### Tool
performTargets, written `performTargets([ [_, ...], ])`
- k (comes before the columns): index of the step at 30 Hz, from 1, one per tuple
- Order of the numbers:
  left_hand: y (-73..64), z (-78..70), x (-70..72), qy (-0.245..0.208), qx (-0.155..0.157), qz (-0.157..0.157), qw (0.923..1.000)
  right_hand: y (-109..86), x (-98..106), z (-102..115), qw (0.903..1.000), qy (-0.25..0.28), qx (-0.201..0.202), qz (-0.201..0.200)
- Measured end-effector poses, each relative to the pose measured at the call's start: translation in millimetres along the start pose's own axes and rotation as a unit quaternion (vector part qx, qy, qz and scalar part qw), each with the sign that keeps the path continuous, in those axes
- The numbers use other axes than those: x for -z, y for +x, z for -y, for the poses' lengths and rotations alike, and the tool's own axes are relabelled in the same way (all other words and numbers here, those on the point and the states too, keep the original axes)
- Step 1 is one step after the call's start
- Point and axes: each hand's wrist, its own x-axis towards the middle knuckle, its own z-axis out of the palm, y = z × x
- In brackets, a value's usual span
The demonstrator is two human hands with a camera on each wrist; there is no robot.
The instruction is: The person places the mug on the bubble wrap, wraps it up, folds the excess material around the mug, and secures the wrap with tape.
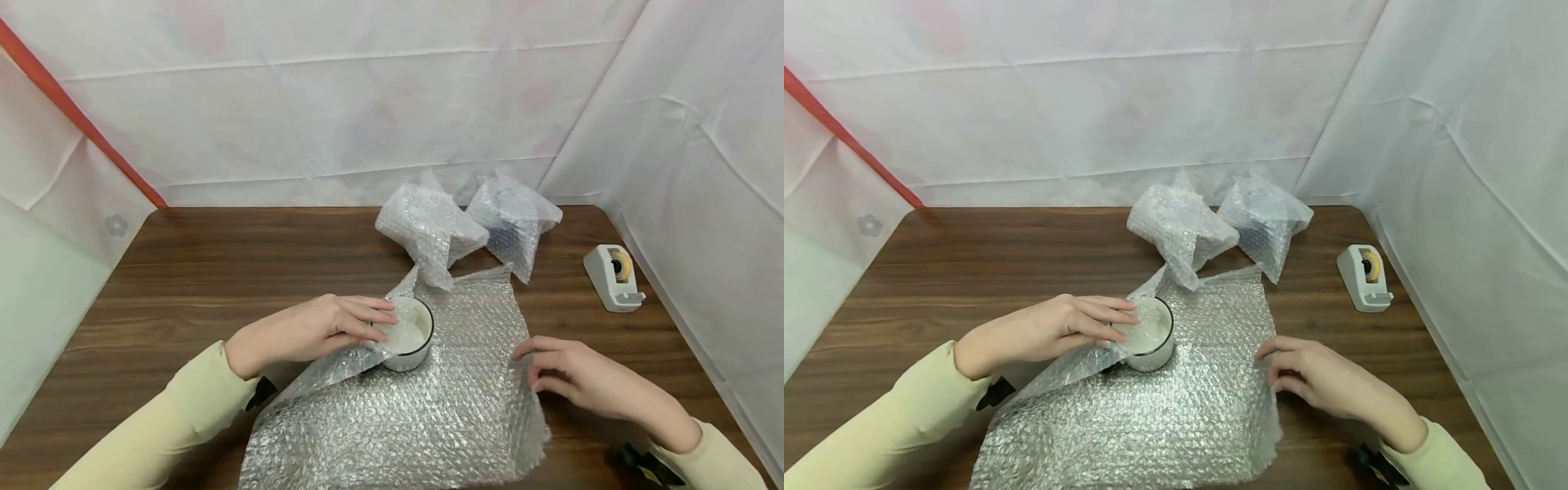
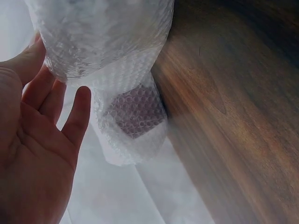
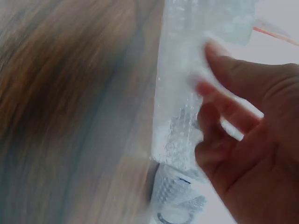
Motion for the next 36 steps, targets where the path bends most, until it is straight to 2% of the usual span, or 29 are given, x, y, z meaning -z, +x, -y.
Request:
performTargets([
  [2,0.4,0.4,1.1,0.0,0.0,0.001,1.0,2.8,1.6,3.0,0.9975,0.067,-0.017,-0.009],
  [5,0.9,0.5,2.6,-0.002,0.003,0.002,1.0,11.2,2.2,8.0,0.9872,0.148,-0.027,-0.053],
  [8,1.1,0.1,2.1,-0.002,0.005,0.004,1.0,24.4,0.1,13.2,0.9726,0.21,-0.004,-0.1],
  [10,1.0,-0.4,1.4,-0.002,0.006,0.004,1.0,35.2,-2.9,16.5,0.9588,0.256,0.025,-0.12],
  [14,1.2,-1.2,0.5,0.011,0.004,0.004,0.9999,57.6,-9.5,23.8,0.9324,0.334,0.075,-0.115],
  [17,1.3,-1.9,0.8,0.03,-0.004,-0.002,0.9995,71.8,-14.4,30.5,0.9285,0.352,0.066,-0.096],
  [21,1.8,-2.6,0.1,0.077,-0.026,-0.026,0.9963,86.2,-22.7,37.1,0.9334,0.349,0.03,-0.078],
  [23,2.8,-2.5,0.0,0.104,-0.035,-0.042,0.993,92.1,-27.5,38.9,0.9444,0.32,0.023,-0.073],
  [25,3.7,-2.3,-0.6,0.123,-0.035,-0.054,0.9903,97.1,-32.2,40.5,0.9605,0.268,0.024,-0.071],
  [28,3.8,-1.9,-2.3,0.112,0.007,-0.079,0.9905,100.9,-36.7,43.8,0.9844,0.162,0.018,-0.068],
  [30,3.0,-1.7,-4.0,0.096,0.044,-0.11,0.9884,101.8,-37.9,46.9,0.9925,0.104,0.01,-0.063],
  [32,2.4,-1.8,-4.9,0.087,0.06,-0.146,0.9836,101.6,-38.1,50.7,0.9966,0.061,0.0,-0.055],
  [34,2.8,-2.3,-4.6,0.099,0.042,-0.169,0.9796,101.3,-38.3,55.0,0.998,0.041,-0.006,-0.048],
  [36,4.3,-3.2,-3.4,0.134,-0.004,-0.167,0.9767,101.0,-38.5,58.9,0.9988,0.023,-0.012,-0.043],
])
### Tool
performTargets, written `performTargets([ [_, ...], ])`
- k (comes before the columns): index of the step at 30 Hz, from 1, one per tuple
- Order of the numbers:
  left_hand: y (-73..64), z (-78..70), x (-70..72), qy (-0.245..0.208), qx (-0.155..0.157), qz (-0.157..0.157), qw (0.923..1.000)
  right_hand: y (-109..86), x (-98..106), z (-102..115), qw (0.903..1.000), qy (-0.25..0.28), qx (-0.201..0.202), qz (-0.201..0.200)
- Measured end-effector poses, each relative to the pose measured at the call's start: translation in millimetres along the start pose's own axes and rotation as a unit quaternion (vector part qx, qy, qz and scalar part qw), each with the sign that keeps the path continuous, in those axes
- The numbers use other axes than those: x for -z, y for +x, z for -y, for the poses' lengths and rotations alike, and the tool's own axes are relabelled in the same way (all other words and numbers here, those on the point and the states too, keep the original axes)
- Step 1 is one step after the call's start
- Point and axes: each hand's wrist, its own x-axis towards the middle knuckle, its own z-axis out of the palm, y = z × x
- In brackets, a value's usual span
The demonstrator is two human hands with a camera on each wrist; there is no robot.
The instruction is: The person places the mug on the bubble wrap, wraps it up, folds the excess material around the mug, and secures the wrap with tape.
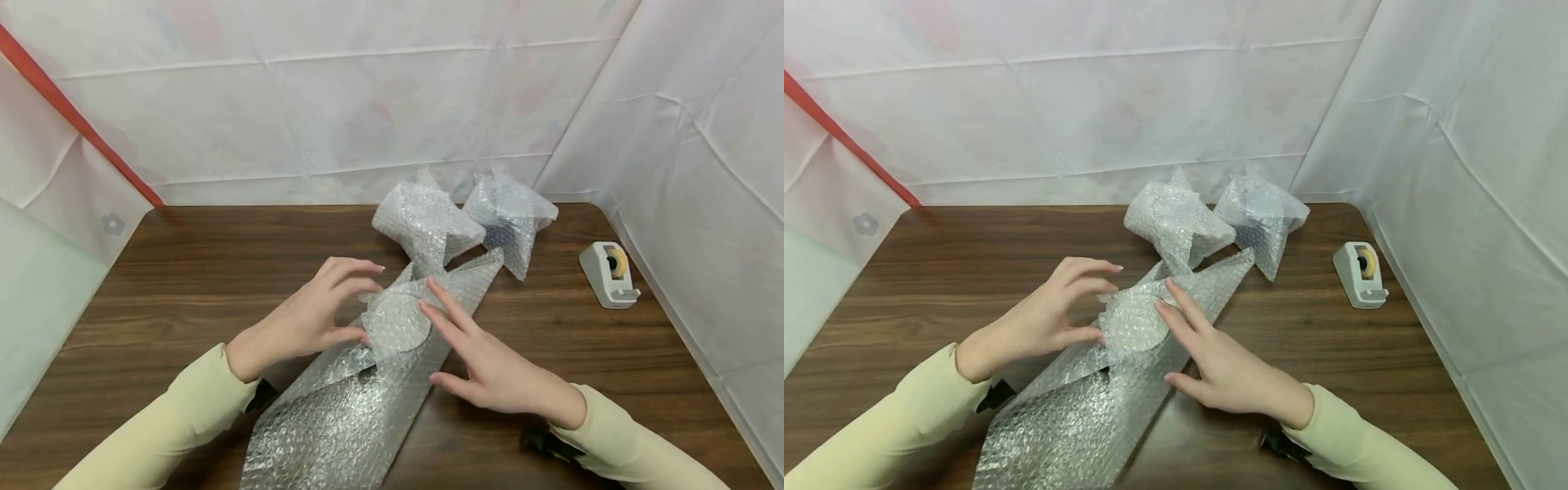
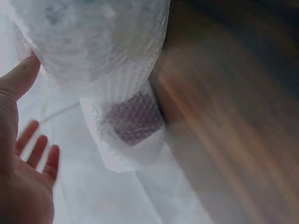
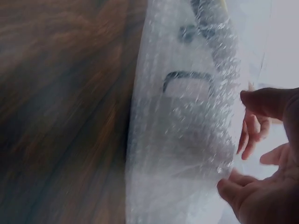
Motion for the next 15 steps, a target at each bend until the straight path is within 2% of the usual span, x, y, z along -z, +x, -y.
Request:
performTargets([
  [3,2.2,-2.5,1.5,0.036,-0.084,0.021,0.9956,-0.9,-0.2,5.0,0.9999,-0.01,0.002,0.003],
  [5,2.2,-4.8,1.9,0.05,-0.111,0.046,0.9916,-1.9,0.2,6.2,1.0,-0.007,0.002,-0.003],
  [8,-0.2,-6.1,2.1,0.053,-0.113,0.075,0.9893,-4.0,2.1,2.8,0.9992,0.016,-0.003,-0.037],
  [12,-2.3,-6.3,2.0,0.047,-0.098,0.095,0.9895,-7.0,5.9,-16.5,0.9907,0.06,-0.024,-0.12],
  [13,-2.5,-6.4,1.5,0.043,-0.097,0.097,0.9896,-7.8,7.0,-23.4,0.987,0.068,-0.038,-0.14],
  [15,-2.8,-6.9,0.1,0.034,-0.094,0.1,0.9899,-9.7,10.0,-37.2,0.977,0.077,-0.094,-0.175],
])
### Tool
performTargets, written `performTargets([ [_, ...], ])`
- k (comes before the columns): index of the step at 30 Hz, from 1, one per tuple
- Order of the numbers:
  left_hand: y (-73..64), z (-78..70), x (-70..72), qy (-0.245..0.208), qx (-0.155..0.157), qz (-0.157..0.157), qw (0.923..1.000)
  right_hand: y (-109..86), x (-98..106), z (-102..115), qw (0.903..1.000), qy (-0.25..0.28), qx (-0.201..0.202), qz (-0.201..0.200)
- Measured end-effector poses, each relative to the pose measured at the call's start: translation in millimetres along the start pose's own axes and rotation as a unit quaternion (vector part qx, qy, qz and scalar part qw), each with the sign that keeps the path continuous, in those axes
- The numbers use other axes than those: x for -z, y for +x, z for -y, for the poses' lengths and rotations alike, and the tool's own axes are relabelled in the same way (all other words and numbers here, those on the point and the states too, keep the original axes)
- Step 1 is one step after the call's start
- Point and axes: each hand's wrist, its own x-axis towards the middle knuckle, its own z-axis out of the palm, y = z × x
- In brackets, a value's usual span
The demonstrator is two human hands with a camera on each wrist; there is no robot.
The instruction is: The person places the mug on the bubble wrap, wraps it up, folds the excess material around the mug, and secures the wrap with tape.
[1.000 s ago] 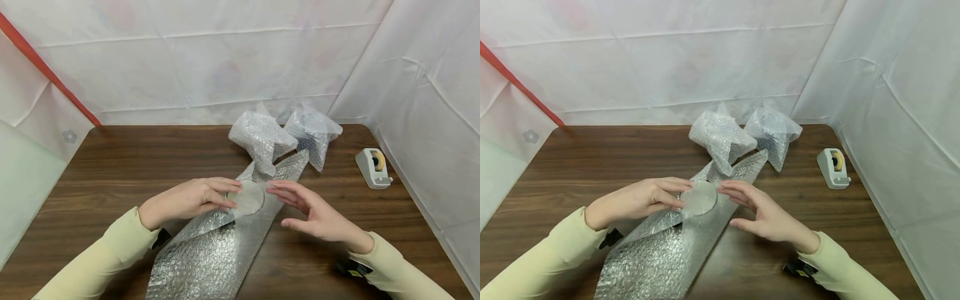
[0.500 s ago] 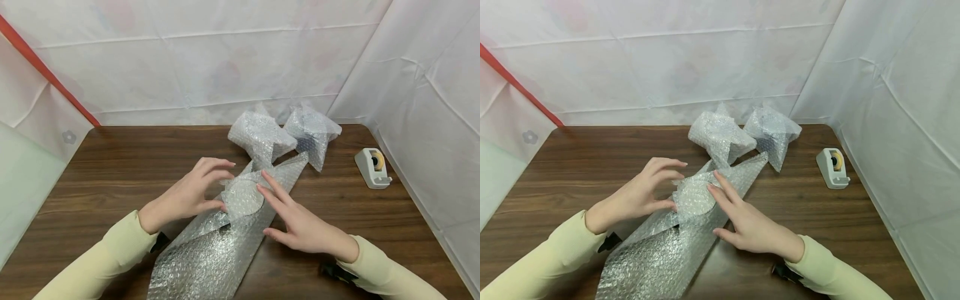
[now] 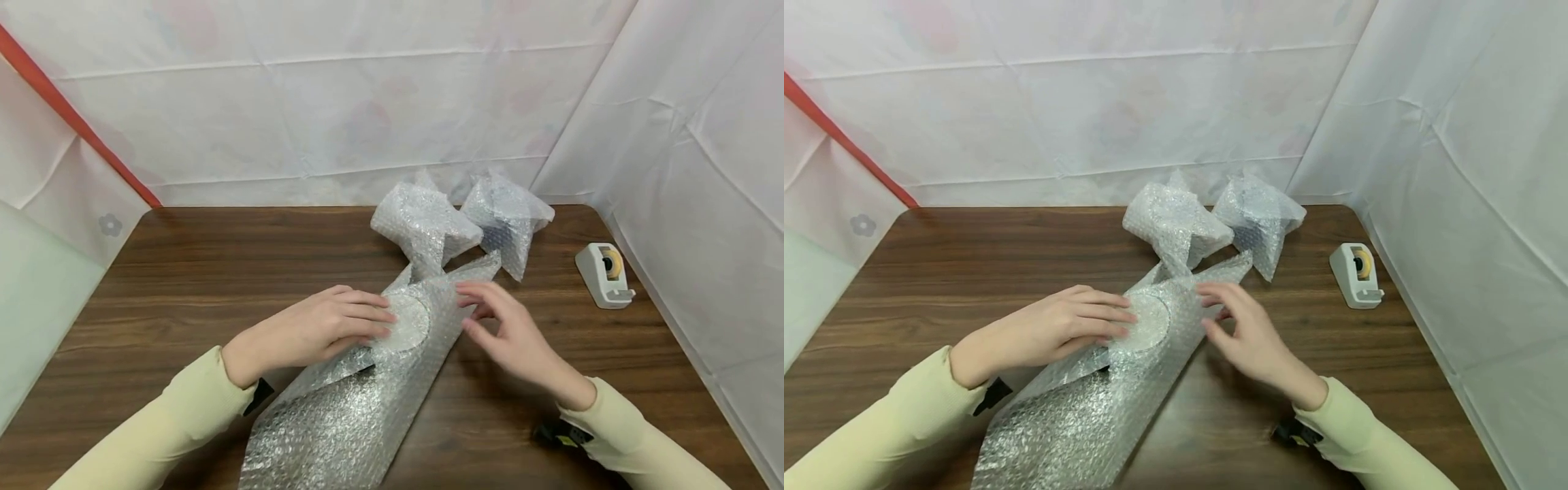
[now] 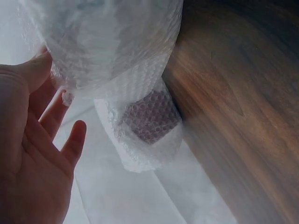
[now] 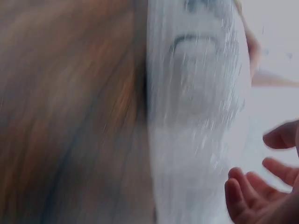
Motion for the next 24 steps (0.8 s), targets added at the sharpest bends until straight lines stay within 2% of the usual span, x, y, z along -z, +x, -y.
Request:
performTargets([
  [2,-0.1,0.0,-1.4,-0.014,0.003,-0.001,0.9999,2.6,4.7,-13.1,0.9966,-0.001,-0.078,-0.029],
  [4,-0.4,0.3,-3.0,-0.031,0.005,-0.005,0.9995,4.9,8.0,-25.3,0.9847,0.018,-0.168,-0.045],
  [7,-0.4,0.4,-4.6,-0.052,0.007,-0.009,0.9986,8.5,10.8,-41.1,0.9557,0.095,-0.274,-0.049],
  [10,-0.4,0.1,-5.5,-0.067,0.006,-0.009,0.9977,13.2,12.5,-52.7,0.9201,0.191,-0.339,-0.04],
  [12,-0.4,0.2,-6.1,-0.075,0.006,-0.009,0.9971,17.4,13.9,-59.2,0.8996,0.239,-0.364,-0.031],
  [13,-0.4,0.5,-6.3,-0.077,0.004,-0.009,0.9969,19.6,14.8,-62.2,0.8926,0.254,-0.372,-0.026],
  [16,-0.1,0.6,-5.9,-0.08,0.0,-0.01,0.9967,26.3,16.7,-70.1,0.8808,0.28,-0.382,-0.016],
  [21,1.7,-0.9,-4.3,-0.06,-0.001,-0.001,0.9982,28.7,20.7,-76.6,0.8764,0.289,-0.385,-0.009],
  [24,1.1,-2.2,-2.1,-0.031,0.01,0.015,0.9994,24.7,23.6,-75.3,0.8819,0.283,-0.377,-0.006],
])
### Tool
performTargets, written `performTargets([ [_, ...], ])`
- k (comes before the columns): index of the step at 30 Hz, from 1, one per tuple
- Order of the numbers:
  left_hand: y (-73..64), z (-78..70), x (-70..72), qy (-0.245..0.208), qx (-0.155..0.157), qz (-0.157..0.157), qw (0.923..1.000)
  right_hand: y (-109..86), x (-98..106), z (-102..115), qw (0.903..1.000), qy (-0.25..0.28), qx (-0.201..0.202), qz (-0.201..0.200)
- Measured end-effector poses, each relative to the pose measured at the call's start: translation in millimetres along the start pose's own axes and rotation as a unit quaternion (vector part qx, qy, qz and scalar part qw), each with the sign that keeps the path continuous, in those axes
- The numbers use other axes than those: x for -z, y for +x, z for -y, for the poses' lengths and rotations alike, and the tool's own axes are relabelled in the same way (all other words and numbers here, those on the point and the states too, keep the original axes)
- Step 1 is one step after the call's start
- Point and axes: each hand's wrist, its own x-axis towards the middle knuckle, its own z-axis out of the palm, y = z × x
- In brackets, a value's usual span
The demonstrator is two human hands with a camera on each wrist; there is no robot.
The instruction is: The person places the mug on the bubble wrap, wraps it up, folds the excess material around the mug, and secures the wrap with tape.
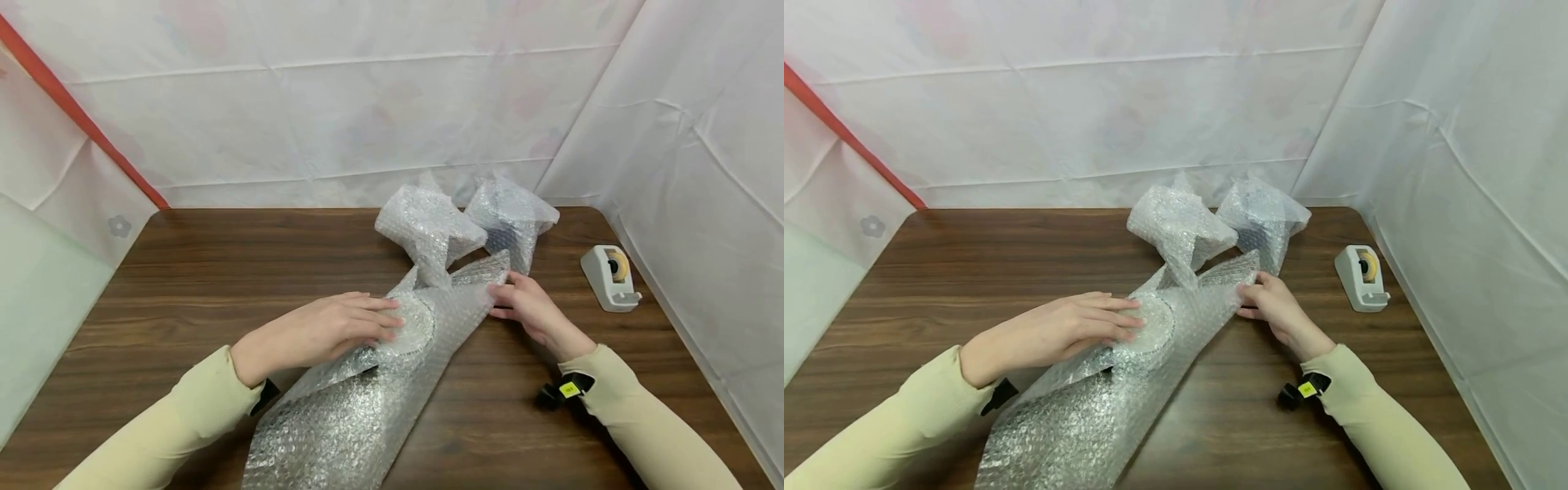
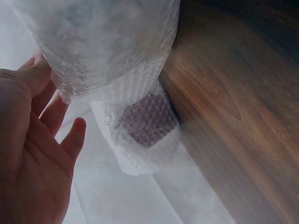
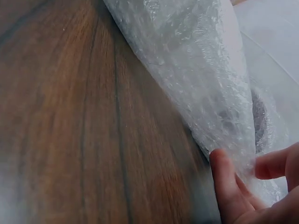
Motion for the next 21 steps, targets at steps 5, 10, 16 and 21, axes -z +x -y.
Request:
performTargets([
  [5,0.2,0.8,2.5,0.04,0.009,0.011,0.9991,-15.9,6.6,-3.2,0.9999,-0.006,-0.001,0.009],
  [10,-0.8,-0.3,7.8,0.032,0.033,0.026,0.9986,-34.1,11.7,-7.3,0.9995,-0.005,-0.013,0.027],
  [16,0.1,-10.2,19.2,0.019,0.11,0.112,0.9874,-55.3,15.1,-11.4,0.9993,0.001,-0.013,0.036],
  [21,6.7,-21.3,21.8,0.071,0.114,0.128,0.9827,-75.7,22.0,-16.0,0.998,-0.001,-0.015,0.061],
])
